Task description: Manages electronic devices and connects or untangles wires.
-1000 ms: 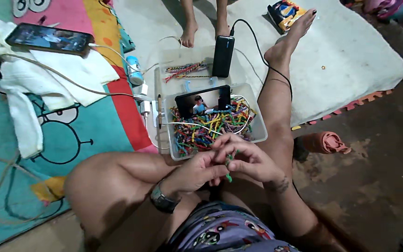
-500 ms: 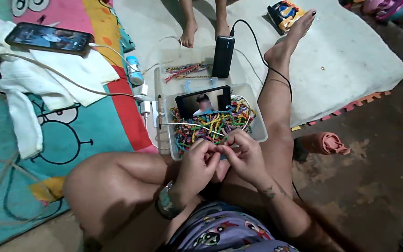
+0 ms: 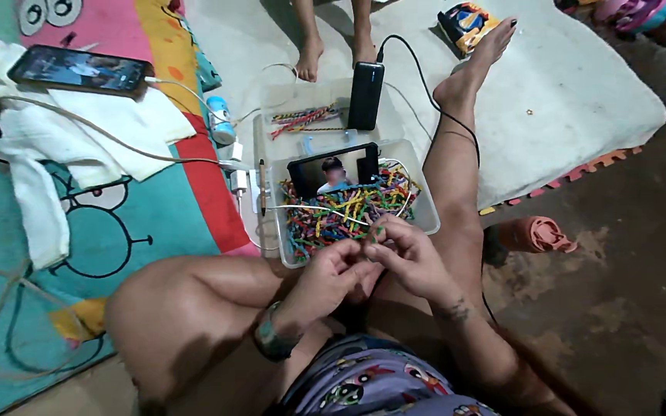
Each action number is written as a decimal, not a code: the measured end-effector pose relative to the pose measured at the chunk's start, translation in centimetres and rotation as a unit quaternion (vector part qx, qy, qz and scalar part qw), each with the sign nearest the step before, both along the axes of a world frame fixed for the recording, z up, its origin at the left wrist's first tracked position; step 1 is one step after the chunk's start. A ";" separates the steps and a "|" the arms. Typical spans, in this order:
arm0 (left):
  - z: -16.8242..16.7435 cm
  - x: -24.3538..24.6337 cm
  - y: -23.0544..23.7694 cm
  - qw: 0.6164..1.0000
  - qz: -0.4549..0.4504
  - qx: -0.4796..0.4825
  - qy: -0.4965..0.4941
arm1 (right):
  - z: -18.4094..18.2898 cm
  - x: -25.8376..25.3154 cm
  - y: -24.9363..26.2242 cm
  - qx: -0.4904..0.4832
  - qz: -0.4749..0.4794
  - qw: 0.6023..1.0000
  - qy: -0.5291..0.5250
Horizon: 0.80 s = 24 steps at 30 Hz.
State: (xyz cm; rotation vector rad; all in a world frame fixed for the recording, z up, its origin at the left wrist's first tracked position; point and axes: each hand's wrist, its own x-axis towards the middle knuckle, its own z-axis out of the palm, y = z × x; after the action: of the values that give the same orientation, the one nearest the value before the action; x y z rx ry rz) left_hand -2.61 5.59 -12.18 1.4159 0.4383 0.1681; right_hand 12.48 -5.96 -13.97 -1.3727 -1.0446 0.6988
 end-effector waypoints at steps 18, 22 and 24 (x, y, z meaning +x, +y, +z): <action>0.1 0.0 0.7 0.998 0.006 0.068 -0.017 | -0.4 -0.5 0.2 0.029 -0.039 0.998 -0.051; -0.8 0.3 -0.3 0.959 0.076 0.271 -0.037 | -0.9 -1.3 0.5 0.021 -0.087 0.992 -0.093; -0.1 -0.1 0.2 0.999 0.004 0.033 -0.042 | -0.9 -0.6 0.2 0.066 -0.007 0.998 -0.003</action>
State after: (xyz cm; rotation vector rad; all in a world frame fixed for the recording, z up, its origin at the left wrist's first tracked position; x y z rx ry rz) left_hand -2.69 5.81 -12.24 1.4665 0.3719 0.2485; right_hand 11.87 -5.80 -14.86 -1.2688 -1.0657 0.6047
